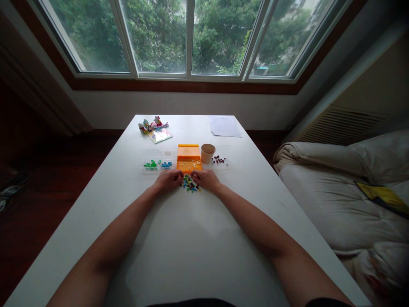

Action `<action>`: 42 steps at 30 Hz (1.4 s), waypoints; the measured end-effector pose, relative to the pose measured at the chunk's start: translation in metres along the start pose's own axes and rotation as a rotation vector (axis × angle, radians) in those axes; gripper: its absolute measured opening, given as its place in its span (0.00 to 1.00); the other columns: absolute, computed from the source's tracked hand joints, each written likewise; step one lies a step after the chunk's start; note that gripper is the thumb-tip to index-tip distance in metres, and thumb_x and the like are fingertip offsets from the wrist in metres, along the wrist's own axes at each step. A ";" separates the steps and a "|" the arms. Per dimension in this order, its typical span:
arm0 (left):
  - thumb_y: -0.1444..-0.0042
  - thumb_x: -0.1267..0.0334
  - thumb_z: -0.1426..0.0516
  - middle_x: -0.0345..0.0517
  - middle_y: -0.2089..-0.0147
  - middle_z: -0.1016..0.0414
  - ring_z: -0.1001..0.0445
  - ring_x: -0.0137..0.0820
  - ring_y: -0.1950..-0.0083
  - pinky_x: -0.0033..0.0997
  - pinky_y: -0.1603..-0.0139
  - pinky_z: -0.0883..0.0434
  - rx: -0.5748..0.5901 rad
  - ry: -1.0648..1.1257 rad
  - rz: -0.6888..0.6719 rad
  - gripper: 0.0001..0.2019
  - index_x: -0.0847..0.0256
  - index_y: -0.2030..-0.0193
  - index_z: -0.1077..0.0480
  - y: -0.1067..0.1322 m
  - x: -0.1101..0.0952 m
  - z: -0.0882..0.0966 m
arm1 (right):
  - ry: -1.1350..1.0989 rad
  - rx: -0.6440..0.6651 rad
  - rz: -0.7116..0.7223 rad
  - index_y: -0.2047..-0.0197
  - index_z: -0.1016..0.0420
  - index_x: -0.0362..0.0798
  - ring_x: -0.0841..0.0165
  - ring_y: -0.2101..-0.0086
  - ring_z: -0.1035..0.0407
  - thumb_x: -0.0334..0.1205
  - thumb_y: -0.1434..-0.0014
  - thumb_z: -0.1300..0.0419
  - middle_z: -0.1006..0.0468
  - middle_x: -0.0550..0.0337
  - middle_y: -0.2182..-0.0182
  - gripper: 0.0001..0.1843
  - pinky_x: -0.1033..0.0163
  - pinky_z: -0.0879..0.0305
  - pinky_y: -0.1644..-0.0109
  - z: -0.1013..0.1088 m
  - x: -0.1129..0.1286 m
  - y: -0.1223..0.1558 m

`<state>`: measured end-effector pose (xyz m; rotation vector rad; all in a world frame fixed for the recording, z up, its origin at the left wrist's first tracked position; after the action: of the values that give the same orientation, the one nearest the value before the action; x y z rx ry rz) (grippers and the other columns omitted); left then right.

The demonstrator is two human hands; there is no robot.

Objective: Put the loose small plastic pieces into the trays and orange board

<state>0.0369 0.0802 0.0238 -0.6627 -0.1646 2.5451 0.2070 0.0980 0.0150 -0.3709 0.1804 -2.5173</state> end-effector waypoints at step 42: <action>0.43 0.62 0.43 0.38 0.72 0.27 0.32 0.27 0.71 0.26 0.66 0.41 0.047 0.002 -0.039 0.10 0.55 0.56 0.22 0.000 -0.001 -0.002 | -0.019 0.073 0.068 0.53 0.19 0.55 0.68 0.70 0.29 0.47 0.34 0.45 0.18 0.60 0.69 0.14 0.66 0.46 0.65 0.009 -0.011 0.002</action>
<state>0.0391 0.0795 0.0224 -0.6384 -0.1151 2.5033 0.2191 0.1023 0.0212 -0.3531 0.0918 -2.4449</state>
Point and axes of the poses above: each hand's wrist, its own y-axis away from the middle knuckle, its own z-axis out of the back of the hand, x = y × z, the point moved 7 cm from there along -y, towards the middle knuckle
